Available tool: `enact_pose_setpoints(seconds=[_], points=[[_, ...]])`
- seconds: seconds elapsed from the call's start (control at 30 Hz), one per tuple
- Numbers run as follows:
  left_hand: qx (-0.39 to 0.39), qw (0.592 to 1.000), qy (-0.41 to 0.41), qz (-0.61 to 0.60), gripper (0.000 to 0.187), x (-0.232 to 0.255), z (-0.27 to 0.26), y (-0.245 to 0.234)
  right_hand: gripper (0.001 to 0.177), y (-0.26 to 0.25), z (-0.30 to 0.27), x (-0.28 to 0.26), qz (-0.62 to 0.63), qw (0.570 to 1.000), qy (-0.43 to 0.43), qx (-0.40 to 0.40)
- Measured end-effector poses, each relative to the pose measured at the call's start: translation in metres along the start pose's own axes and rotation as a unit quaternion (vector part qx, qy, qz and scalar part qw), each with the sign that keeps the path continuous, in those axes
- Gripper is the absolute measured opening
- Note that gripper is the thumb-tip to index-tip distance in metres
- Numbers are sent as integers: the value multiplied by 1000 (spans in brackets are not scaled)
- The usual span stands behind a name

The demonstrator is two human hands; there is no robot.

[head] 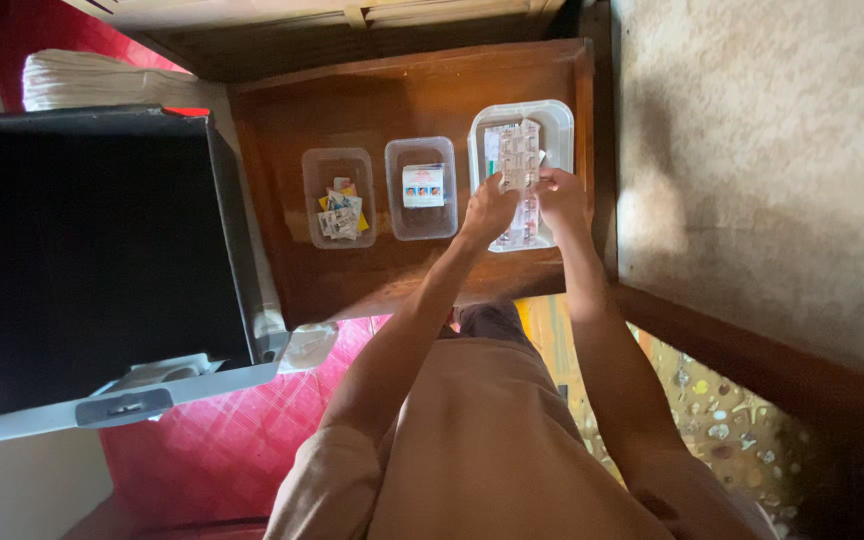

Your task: The person organizes medicine by removing pill blister packs and small packets from a black container and placing them into smaller clear plastic bins on a table.

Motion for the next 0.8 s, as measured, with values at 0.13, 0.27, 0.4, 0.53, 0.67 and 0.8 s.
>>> enact_pose_setpoints(seconds=[0.13,0.27,0.4,0.53,0.67,0.8], points=[[48,999,24,4,47,6,12,3,28,9,21,0,-41,996,-78,7],[54,996,-31,-60,50,0,24,12,27,18,39,7,-16,998,-49,-23],[31,992,-97,-78,59,-38,52,41,22,40,53,22,-56,998,24,-30],[112,993,26,15,61,-42,66,44,20,49,67,31,-60,993,-95,34],[107,990,-56,-73,70,-43,60,41,25,51,58,22,-78,991,-102,43],[76,961,-170,-204,64,-19,47,32,27,56,47,11,-103,994,-9,-21]])
Point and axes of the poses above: each hand's wrist, its own z-axis towards the middle knuckle, its own y-axis out of the palm, x = y × z, the point moved 5 cm from there along z, towards the middle knuckle, and after that the axes turned 11 degrees about y, right-handed, at the moved point
